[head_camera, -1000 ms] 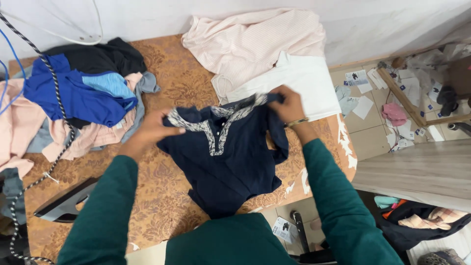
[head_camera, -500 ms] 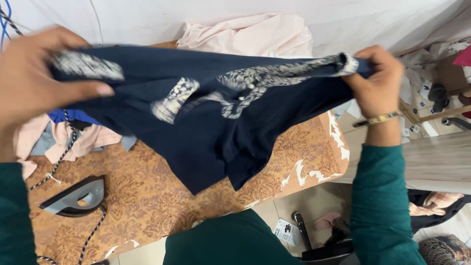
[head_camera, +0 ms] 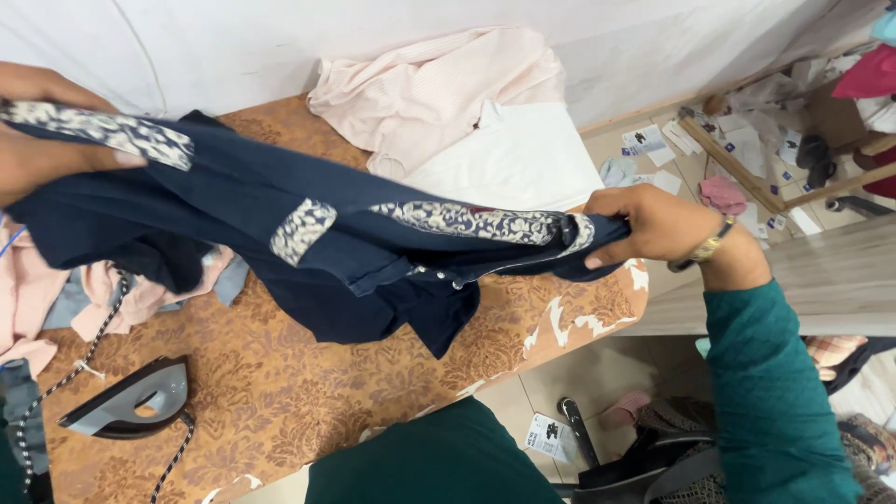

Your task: The person irons a white pair of shorts and then a dark blue long-sleeved shirt on a patterned ironing board. They smooth the garments with their hands, use a steam iron to press the fabric, and reposition the items to iron different sections.

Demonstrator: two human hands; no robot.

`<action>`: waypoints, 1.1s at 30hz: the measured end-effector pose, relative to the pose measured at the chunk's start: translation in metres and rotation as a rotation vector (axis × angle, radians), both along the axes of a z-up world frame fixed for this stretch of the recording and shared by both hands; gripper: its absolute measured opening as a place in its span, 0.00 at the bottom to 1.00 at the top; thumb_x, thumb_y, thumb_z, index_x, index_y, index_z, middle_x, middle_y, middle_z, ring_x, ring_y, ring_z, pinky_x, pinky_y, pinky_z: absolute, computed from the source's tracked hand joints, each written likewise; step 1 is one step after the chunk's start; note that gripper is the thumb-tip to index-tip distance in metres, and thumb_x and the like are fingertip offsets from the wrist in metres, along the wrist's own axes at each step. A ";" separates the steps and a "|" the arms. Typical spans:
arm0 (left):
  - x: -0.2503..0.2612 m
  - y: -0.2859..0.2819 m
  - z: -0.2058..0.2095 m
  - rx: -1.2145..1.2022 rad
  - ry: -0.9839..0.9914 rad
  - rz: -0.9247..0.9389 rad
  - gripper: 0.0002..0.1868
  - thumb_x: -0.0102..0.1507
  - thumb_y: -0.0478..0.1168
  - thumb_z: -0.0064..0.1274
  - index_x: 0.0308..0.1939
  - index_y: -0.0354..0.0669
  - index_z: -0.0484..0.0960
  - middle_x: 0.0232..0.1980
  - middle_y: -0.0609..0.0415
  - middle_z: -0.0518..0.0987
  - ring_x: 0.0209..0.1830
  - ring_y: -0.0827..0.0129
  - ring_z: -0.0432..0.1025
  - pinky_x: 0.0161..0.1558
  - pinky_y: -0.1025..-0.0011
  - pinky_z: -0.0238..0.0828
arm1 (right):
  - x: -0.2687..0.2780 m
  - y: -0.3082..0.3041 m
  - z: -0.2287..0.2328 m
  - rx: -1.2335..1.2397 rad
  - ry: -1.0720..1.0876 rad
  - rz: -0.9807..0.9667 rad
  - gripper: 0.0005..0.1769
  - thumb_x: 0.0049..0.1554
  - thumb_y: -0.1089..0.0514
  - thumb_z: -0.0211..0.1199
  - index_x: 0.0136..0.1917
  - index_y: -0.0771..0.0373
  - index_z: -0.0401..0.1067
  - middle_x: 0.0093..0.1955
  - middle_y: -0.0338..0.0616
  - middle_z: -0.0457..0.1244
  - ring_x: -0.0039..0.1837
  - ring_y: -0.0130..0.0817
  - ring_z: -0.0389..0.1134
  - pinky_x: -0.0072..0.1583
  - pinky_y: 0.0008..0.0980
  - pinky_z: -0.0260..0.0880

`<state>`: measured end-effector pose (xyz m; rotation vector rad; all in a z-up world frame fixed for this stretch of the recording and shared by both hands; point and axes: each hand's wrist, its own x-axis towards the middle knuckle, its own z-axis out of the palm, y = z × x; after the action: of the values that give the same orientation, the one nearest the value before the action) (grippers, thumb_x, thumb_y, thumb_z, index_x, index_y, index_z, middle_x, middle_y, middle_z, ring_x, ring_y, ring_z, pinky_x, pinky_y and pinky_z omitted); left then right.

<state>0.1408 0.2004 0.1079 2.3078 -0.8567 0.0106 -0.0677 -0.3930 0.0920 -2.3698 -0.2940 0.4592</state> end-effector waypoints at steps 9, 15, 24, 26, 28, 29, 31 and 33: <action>-0.020 -0.053 0.003 -0.449 0.293 0.082 0.10 0.64 0.29 0.55 0.49 0.37 0.76 0.47 0.54 0.80 0.47 0.74 0.76 0.54 0.75 0.74 | -0.020 -0.041 -0.039 0.883 -0.083 -0.367 0.08 0.55 0.67 0.70 0.45 0.67 0.71 0.44 0.37 0.65 0.49 0.25 0.66 0.53 0.25 0.66; -0.049 -0.091 -0.032 -0.139 0.117 -0.095 0.15 0.61 0.29 0.50 0.50 0.41 0.83 0.44 0.50 0.80 0.46 0.65 0.75 0.51 0.69 0.71 | -0.003 -0.027 -0.046 0.864 -0.098 -0.556 0.08 0.61 0.66 0.64 0.54 0.66 0.70 0.49 0.36 0.66 0.51 0.22 0.66 0.55 0.24 0.67; -0.078 -0.108 -0.008 0.274 -0.110 -0.125 0.31 0.51 0.54 0.67 0.51 0.38 0.82 0.38 0.46 0.81 0.38 0.50 0.75 0.38 0.58 0.70 | 0.007 -0.019 -0.046 0.875 -0.102 -0.584 0.05 0.62 0.66 0.62 0.52 0.66 0.70 0.49 0.37 0.67 0.51 0.24 0.67 0.55 0.24 0.68; -0.079 -0.104 -0.006 0.342 -0.139 -0.142 0.15 0.57 0.51 0.63 0.38 0.44 0.87 0.32 0.50 0.80 0.36 0.53 0.73 0.39 0.58 0.70 | 0.009 -0.015 -0.047 0.841 -0.130 -0.541 0.04 0.62 0.67 0.62 0.52 0.67 0.71 0.49 0.38 0.67 0.51 0.23 0.66 0.55 0.24 0.67; -0.076 -0.097 -0.007 0.134 -0.203 -0.251 0.13 0.59 0.47 0.62 0.36 0.41 0.83 0.33 0.52 0.79 0.40 0.54 0.72 0.44 0.62 0.70 | 0.014 -0.011 -0.046 0.847 -0.121 -0.560 0.04 0.61 0.67 0.62 0.52 0.67 0.71 0.49 0.38 0.67 0.51 0.23 0.67 0.55 0.23 0.68; -0.074 -0.094 -0.010 0.030 -0.235 -0.304 0.12 0.60 0.45 0.62 0.35 0.40 0.81 0.34 0.53 0.78 0.42 0.54 0.71 0.46 0.64 0.69 | 0.016 -0.008 -0.044 0.850 -0.117 -0.569 0.05 0.61 0.67 0.62 0.51 0.67 0.71 0.49 0.38 0.67 0.50 0.23 0.67 0.54 0.23 0.68; -0.076 -0.089 -0.018 -0.131 -0.010 -0.174 0.10 0.63 0.41 0.59 0.40 0.37 0.80 0.36 0.54 0.77 0.38 0.63 0.71 0.42 0.69 0.68 | 0.019 -0.001 -0.041 0.873 -0.111 -0.563 0.05 0.60 0.67 0.62 0.51 0.66 0.71 0.48 0.38 0.67 0.50 0.24 0.67 0.54 0.23 0.68; -0.079 -0.088 -0.028 -0.324 0.235 -0.062 0.09 0.66 0.39 0.57 0.47 0.39 0.79 0.36 0.55 0.76 0.35 0.71 0.69 0.40 0.74 0.66 | 0.020 0.002 -0.038 0.887 -0.104 -0.542 0.05 0.60 0.67 0.62 0.51 0.66 0.71 0.48 0.37 0.67 0.50 0.24 0.67 0.54 0.24 0.68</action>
<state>0.0621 0.1124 0.0803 1.9350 -0.7450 -0.1366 -0.0478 -0.3911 0.0538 -1.5043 0.1014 -0.0654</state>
